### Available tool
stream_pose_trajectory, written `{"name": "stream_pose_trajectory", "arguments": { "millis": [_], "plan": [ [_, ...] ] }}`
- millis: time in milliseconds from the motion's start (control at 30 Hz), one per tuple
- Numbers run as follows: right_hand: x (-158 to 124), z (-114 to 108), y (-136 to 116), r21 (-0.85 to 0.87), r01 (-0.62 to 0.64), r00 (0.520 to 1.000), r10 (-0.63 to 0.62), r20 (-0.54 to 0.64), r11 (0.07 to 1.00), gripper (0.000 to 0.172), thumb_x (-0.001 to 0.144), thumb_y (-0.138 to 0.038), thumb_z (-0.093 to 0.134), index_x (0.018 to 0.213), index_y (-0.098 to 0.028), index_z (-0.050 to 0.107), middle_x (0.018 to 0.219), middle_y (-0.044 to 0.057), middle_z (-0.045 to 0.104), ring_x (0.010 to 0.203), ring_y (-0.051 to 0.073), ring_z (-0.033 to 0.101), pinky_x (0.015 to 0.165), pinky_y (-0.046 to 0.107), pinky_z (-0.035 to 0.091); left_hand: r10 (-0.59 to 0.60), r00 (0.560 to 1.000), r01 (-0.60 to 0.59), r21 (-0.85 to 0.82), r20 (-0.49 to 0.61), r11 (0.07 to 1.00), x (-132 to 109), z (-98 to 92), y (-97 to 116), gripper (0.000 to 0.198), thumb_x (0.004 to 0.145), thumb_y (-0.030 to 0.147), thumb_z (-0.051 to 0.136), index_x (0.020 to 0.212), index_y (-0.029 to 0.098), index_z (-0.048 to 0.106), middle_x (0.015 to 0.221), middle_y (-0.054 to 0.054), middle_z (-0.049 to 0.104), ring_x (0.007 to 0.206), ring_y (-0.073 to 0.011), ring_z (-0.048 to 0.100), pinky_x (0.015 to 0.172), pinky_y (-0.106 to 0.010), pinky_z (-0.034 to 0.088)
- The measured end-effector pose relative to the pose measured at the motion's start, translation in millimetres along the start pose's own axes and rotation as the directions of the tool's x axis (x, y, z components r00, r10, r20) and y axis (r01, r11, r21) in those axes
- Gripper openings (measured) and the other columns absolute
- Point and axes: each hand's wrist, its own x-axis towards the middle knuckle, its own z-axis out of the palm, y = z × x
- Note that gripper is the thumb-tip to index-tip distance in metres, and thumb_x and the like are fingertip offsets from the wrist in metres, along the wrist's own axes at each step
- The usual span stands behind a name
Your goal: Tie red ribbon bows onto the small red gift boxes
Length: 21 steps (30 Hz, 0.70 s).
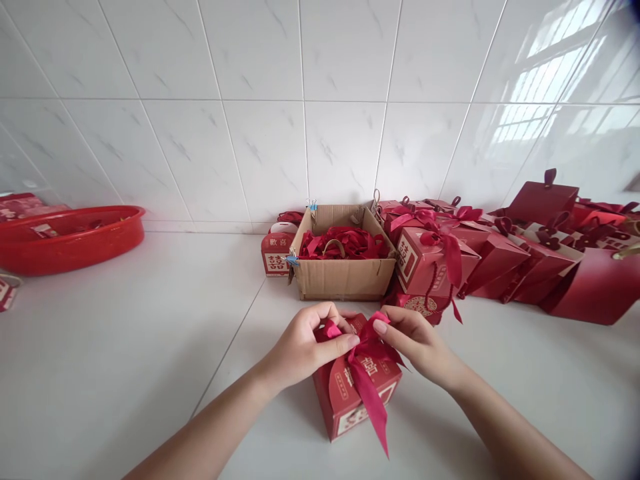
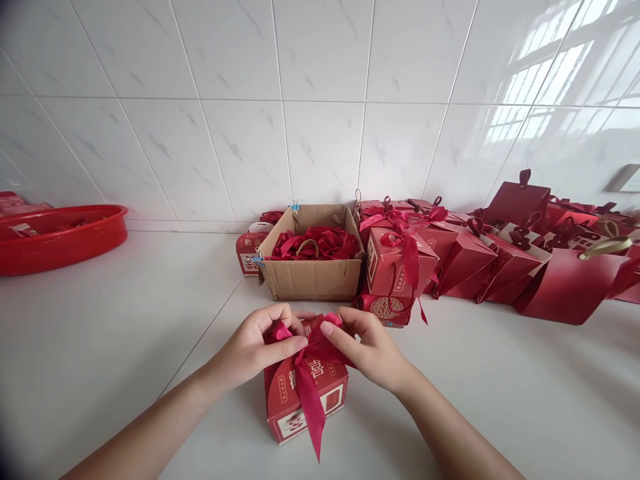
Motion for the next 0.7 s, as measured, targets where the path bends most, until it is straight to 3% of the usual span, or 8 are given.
{"name": "stream_pose_trajectory", "arguments": {
  "millis": [167, 533, 700],
  "plan": [
    [0.8, 4.1, 4.0, 0.085, 0.004, 1.000, -0.003, -0.014, 0.996, 0.041, 0.086, -0.050, 0.052, 0.064, -0.017, 0.046, 0.061, -0.003, 0.039, 0.056, 0.009, 0.034, 0.052, 0.023, 0.030, 0.023, 1.000, -0.023, 0.023, -0.007, 0.999, 0.2, 1.5, 0.1, 0.033, 0.076, 0.028, 0.068, 0.064, 0.022, 0.038, 0.073, -0.001, 0.066, 0.116, -0.0223, 0.055, 0.094, -0.033, 0.044],
    [2.9, 2.2, 5.3, 0.006, 0.043, 0.986, -0.041, -0.159, 0.999, 0.042, 0.082, -0.049, 0.058, 0.057, -0.016, 0.050, 0.057, -0.002, 0.042, 0.057, 0.011, 0.036, 0.055, 0.025, 0.029, 0.004, 1.000, -0.003, 0.049, -0.022, 0.999, -0.2, 2.3, -2.7, 0.035, 0.074, 0.029, 0.069, 0.062, 0.021, 0.037, 0.079, -0.003, 0.065, 0.114, -0.0238, 0.057, 0.086, -0.031, 0.047],
    [2.4, 3.5, 4.3, 0.023, 0.062, 0.982, -0.057, -0.178, 0.998, 0.040, 0.082, -0.048, 0.058, 0.058, -0.017, 0.051, 0.059, -0.002, 0.044, 0.058, 0.011, 0.037, 0.056, 0.025, 0.030, 0.005, 1.000, -0.005, 0.030, -0.004, 1.000, 0.4, 0.8, -3.2, 0.037, 0.073, 0.028, 0.070, 0.062, 0.021, 0.036, 0.071, -0.001, 0.061, 0.112, -0.0241, 0.058, 0.082, -0.030, 0.047]
  ]
}}
